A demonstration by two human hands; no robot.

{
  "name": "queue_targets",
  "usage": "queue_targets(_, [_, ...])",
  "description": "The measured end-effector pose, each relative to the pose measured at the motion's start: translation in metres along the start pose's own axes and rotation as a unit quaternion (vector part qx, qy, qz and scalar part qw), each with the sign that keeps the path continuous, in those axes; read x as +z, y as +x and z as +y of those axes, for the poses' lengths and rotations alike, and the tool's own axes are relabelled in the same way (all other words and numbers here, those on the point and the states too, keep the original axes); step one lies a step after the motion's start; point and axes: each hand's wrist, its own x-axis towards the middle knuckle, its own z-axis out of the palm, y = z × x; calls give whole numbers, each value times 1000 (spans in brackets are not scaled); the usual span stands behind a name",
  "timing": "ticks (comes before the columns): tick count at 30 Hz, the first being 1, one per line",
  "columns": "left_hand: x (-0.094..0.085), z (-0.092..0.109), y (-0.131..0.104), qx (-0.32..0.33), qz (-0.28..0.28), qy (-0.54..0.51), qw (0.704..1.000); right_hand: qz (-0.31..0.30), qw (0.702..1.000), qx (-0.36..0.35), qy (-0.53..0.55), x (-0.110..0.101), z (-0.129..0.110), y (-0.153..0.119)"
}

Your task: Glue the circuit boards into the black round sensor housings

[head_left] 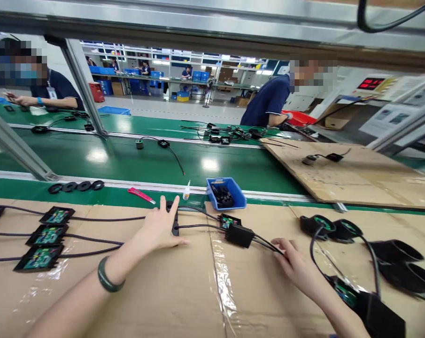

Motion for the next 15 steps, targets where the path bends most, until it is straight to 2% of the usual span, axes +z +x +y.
queue_targets(4, [-12,3,10,11,-39,5,999,-5,999,-25,-36,3,2,5])
queue_targets(8, [-12,2,14,8,-71,-12,997,-12,998,-47,-32,5,0,12])
queue_targets(15, [-6,-2,19,-8,-64,-59,996,-3,997,-78,26,-4,5,8])
